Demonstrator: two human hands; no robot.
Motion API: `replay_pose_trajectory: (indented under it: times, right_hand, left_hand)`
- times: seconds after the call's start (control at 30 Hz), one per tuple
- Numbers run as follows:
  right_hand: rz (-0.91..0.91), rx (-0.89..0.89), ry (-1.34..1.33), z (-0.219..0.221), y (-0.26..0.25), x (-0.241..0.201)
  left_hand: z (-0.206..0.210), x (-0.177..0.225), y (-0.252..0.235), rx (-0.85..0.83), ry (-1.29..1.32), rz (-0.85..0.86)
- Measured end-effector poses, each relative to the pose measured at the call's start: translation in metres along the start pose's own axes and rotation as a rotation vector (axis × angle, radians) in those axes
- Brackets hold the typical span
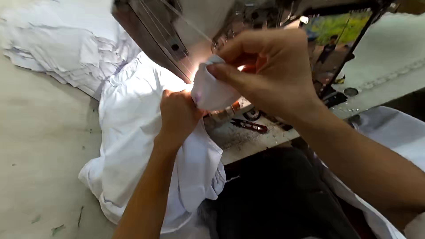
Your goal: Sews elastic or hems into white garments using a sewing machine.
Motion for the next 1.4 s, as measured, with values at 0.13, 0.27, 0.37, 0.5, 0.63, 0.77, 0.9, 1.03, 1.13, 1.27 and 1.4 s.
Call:
replay_pose_trajectory:
  times: [0.13,0.27,0.37,0.5,0.63,0.77,0.9,1.03,1.13,1.27,1.4]
  right_hand:
    - [0.065,0.044,0.054,-0.004,-0.003,0.002]
    - [0.171,0.029,0.06,-0.005,-0.004,0.001]
    - [0.208,-0.035,0.133,-0.002,-0.01,0.001]
    - [0.245,-0.163,0.094,0.003,-0.008,0.005]
    - [0.066,-0.477,0.061,-0.003,0.056,0.011]
    - [-0.042,-0.665,0.276,0.006,0.135,0.034]
    - [-0.115,-0.555,0.211,0.008,0.137,0.025]
    - [-0.168,-0.395,-0.022,0.005,0.127,0.018]
    - [-0.191,-0.406,0.01,0.003,0.125,0.021]
    - [-0.221,-0.469,0.042,0.007,0.124,0.016]
    - [-0.205,-0.515,0.066,0.002,0.128,0.009]
  left_hand:
    - [0.001,-0.005,-0.01,-0.107,-0.019,0.031]
    - [-0.002,-0.015,-0.019,-0.232,0.179,0.089]
    - [-0.005,-0.014,-0.023,-0.307,0.216,0.125]
    - [-0.005,-0.011,-0.026,-0.395,0.22,0.155]
    - [-0.006,0.006,-0.003,-0.286,-0.016,0.3]
    - [0.013,0.026,0.036,-0.07,-0.087,0.351]
    - [0.038,0.021,0.055,0.324,-0.003,0.327]
    - [0.04,0.021,0.051,0.469,0.067,0.316]
    - [0.048,0.018,0.052,0.462,0.093,0.352]
    - [0.048,0.02,0.047,0.432,0.109,0.392]
    - [0.047,0.019,0.048,0.426,0.123,0.409]
Point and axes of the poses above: each hand's wrist, its own y-axis away from the middle knuckle, its own z-axis out of the palm, x = y × z, the point moved 4 cm from there along -y, towards the middle knuckle, and after that the axes turned 3 degrees about z, right-handed, at the moved point
